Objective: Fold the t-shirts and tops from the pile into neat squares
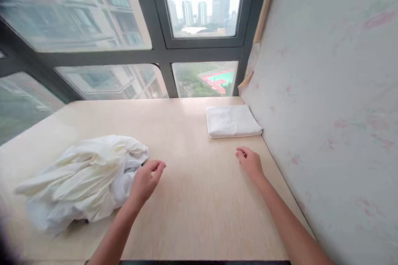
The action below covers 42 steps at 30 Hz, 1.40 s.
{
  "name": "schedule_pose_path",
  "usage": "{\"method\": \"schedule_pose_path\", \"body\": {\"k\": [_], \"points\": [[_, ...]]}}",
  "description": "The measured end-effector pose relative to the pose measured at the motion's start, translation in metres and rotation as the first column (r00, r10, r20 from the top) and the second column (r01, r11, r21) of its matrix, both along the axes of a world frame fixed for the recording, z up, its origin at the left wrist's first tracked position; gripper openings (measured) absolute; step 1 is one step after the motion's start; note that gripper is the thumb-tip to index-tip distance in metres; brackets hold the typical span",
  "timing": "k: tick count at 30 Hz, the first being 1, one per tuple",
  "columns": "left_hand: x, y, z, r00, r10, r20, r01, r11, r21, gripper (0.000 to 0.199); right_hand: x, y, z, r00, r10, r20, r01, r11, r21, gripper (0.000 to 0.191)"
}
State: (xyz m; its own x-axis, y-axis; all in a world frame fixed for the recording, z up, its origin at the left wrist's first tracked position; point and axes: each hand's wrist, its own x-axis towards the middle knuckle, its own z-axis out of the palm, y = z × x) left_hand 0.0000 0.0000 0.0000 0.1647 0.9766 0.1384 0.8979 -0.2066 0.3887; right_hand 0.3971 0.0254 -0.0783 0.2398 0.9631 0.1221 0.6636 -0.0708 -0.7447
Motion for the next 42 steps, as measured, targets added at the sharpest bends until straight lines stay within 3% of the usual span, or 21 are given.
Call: {"method": "schedule_pose_path", "body": {"k": [3,6,11,15,24,30,37,42], "points": [[0.041,0.009,-0.023,1.000,-0.025,-0.013,0.024,1.000,-0.016,0.040,0.008,0.038,0.025,0.971,-0.046,0.236,0.031,0.997,0.069,0.039],[0.061,0.013,-0.036,1.000,-0.017,-0.024,0.017,1.000,0.003,0.038,0.013,0.083,0.043,0.927,-0.022,0.374,0.002,0.999,0.053,0.038],[0.059,0.012,-0.039,1.000,-0.004,-0.022,0.004,1.000,0.027,0.038,0.011,0.149,0.052,0.867,0.096,0.489,-0.060,0.994,-0.089,0.043],[0.057,0.012,-0.039,1.000,0.002,-0.016,-0.001,0.999,0.035,0.038,0.004,0.173,0.052,0.811,0.107,0.576,-0.016,0.987,-0.161,0.037],[0.057,0.013,-0.042,1.000,-0.003,0.015,0.002,0.999,0.034,0.038,0.001,0.173,0.052,0.720,0.042,0.693,0.065,0.990,-0.127,0.032],[0.057,0.014,-0.041,1.000,0.001,0.020,-0.002,0.999,0.036,0.038,0.000,0.164,0.066,0.697,-0.022,0.716,0.068,0.997,-0.035,0.034],[0.057,0.014,-0.041,1.000,-0.003,0.026,0.002,1.000,0.031,0.037,0.000,0.152,0.082,0.722,-0.075,0.688,0.124,0.992,-0.022,0.035],[0.057,0.014,-0.042,1.000,0.005,0.021,-0.006,1.000,0.029,0.038,-0.001,0.118,0.087,0.792,-0.039,0.609,0.104,0.992,-0.073,0.032]]}}
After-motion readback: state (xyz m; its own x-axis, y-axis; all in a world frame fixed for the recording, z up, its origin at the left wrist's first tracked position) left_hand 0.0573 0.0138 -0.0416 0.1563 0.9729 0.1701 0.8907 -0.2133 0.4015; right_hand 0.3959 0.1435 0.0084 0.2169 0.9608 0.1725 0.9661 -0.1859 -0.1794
